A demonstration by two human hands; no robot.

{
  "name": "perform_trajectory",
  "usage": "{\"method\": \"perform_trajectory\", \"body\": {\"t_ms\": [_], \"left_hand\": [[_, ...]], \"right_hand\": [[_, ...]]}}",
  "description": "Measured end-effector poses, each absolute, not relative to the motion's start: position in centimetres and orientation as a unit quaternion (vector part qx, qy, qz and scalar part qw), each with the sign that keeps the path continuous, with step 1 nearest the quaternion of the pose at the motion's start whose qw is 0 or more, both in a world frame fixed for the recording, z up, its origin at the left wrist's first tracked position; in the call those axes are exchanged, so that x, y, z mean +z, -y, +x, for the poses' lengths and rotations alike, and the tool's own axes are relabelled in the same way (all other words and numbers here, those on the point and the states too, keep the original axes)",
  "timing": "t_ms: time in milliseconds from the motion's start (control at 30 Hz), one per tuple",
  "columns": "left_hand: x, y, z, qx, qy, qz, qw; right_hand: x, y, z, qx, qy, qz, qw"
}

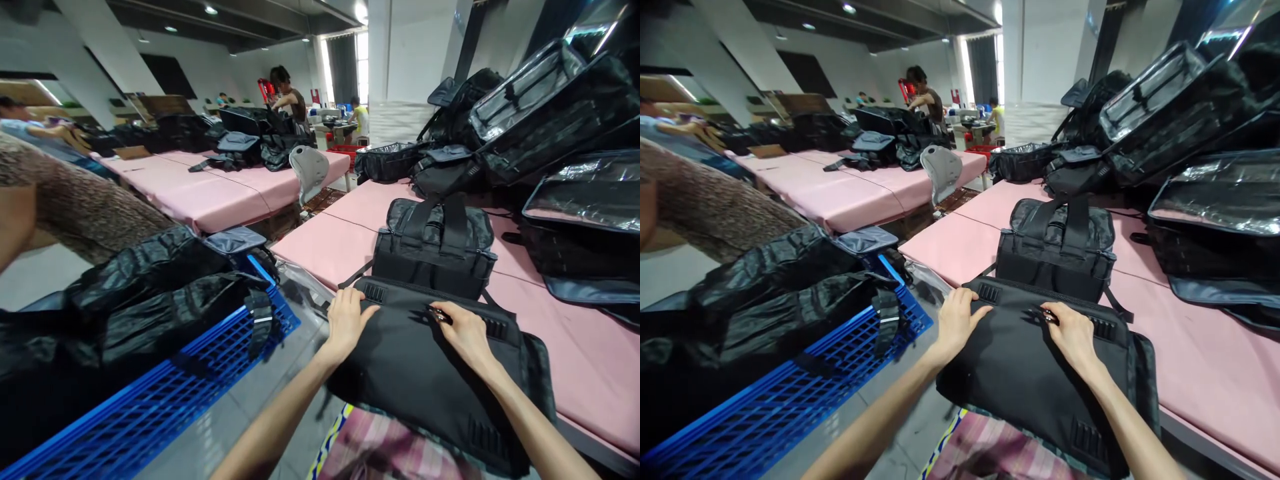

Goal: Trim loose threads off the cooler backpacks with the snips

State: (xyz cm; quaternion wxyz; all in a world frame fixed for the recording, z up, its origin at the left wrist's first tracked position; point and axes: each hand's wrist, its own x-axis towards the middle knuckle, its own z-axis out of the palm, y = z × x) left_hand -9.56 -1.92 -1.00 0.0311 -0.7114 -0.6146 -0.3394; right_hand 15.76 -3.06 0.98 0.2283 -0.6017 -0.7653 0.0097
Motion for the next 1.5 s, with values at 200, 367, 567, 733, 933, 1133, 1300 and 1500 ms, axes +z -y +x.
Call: {"method": "perform_trajectory", "body": {"t_ms": [200, 367, 567, 733, 933, 1133, 1300, 1500], "left_hand": [[-0.8, 1.8, -8.7, -0.299, 0.62, -0.723, 0.055], [0.9, -0.1, -10.2, -0.412, 0.589, -0.644, -0.262], [2.3, -1.6, -11.2, -0.47, 0.547, -0.55, -0.421], [0.2, 1.0, -10.7, -0.357, 0.599, -0.714, -0.065], [-1.6, 2.4, -9.4, -0.28, 0.625, -0.712, 0.155], [-2.1, 2.6, -9.2, -0.309, 0.591, -0.707, 0.234], [-2.3, 3.1, -8.8, -0.311, 0.586, -0.716, 0.219], [-1.0, 2.1, -9.1, -0.373, 0.61, -0.699, -0.003]], "right_hand": [[2.3, 2.7, 13.8, 0.011, 0.768, -0.597, 0.234], [2.8, 0.8, 10.8, -0.039, 0.779, -0.567, 0.267], [1.8, -1.1, 8.5, -0.095, 0.805, -0.518, 0.273], [1.3, -1.4, 8.5, -0.066, 0.793, -0.524, 0.303], [1.1, -1.4, 8.7, -0.046, 0.789, -0.53, 0.308], [1.1, -1.2, 8.7, -0.05, 0.79, -0.527, 0.31], [1.2, -1.2, 8.5, -0.072, 0.802, -0.512, 0.3], [1.9, -1.8, 7.9, -0.106, 0.824, -0.484, 0.274]]}}
